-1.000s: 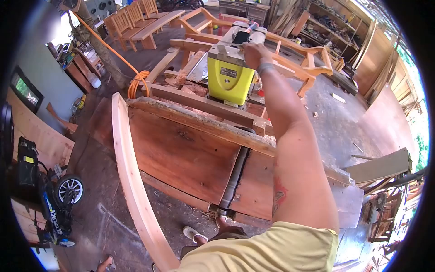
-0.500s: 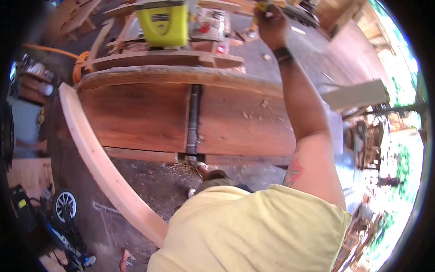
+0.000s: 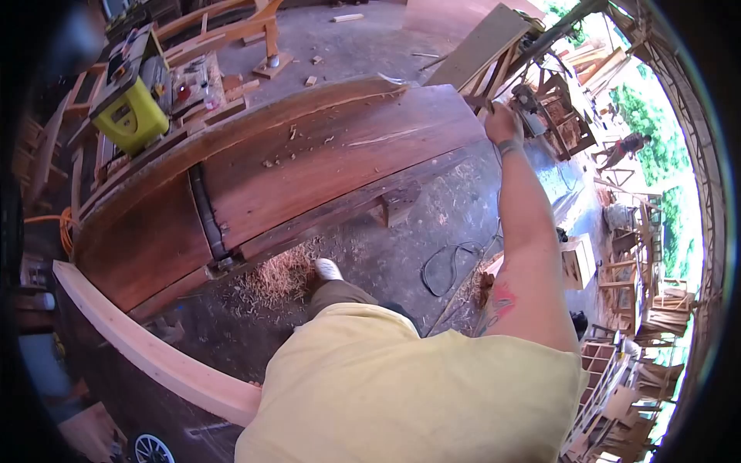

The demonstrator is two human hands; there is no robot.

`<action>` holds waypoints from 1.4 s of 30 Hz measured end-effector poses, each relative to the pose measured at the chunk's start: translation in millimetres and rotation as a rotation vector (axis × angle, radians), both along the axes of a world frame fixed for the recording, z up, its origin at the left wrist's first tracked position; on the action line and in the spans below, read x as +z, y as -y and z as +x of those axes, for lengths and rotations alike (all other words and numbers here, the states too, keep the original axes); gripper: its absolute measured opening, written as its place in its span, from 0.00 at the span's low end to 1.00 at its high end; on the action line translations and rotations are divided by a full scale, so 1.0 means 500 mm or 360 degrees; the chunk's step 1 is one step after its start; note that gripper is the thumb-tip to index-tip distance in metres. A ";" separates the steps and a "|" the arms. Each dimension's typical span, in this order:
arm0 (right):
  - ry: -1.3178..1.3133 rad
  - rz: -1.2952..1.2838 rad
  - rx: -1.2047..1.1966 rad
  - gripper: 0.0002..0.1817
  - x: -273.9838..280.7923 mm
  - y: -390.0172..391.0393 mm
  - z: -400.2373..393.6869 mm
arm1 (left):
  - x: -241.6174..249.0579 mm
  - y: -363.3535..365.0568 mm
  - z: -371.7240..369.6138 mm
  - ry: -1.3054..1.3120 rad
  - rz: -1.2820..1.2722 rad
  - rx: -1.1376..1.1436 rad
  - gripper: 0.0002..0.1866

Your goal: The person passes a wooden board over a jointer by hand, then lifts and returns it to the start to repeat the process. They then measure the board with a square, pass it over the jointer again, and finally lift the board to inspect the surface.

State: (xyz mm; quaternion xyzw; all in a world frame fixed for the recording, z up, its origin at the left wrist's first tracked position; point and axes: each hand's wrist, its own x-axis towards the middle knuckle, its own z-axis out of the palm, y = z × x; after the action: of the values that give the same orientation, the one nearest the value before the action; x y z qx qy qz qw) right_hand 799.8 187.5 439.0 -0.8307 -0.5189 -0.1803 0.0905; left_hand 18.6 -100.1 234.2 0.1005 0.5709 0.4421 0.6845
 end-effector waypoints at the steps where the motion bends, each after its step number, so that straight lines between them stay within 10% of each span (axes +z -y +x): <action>1: -0.0025 -0.0097 -0.0069 0.17 -0.012 0.036 0.023 | -0.007 -0.003 0.018 0.0013 0.0004 0.0008 0.33; 8: -0.0042 -0.0631 -0.0323 0.17 -0.157 0.104 0.205 | -0.050 -0.010 0.131 0.0024 -0.0040 0.0227 0.33; 26: 0.0075 -0.1284 0.0635 0.13 -0.496 -0.166 0.528 | -0.071 0.018 0.387 0.0102 -0.0155 0.0917 0.32; 42: -0.0346 -0.1351 0.1069 0.20 -0.591 -0.210 0.432 | -0.116 0.143 0.400 0.0745 0.0385 0.1054 0.32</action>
State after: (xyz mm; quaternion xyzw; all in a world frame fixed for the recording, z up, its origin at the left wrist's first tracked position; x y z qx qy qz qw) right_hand 1015.8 292.3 143.4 -0.5969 -0.7702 0.1703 -0.1467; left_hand 218.6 -171.8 176.3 -0.1119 0.3453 0.7130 0.5999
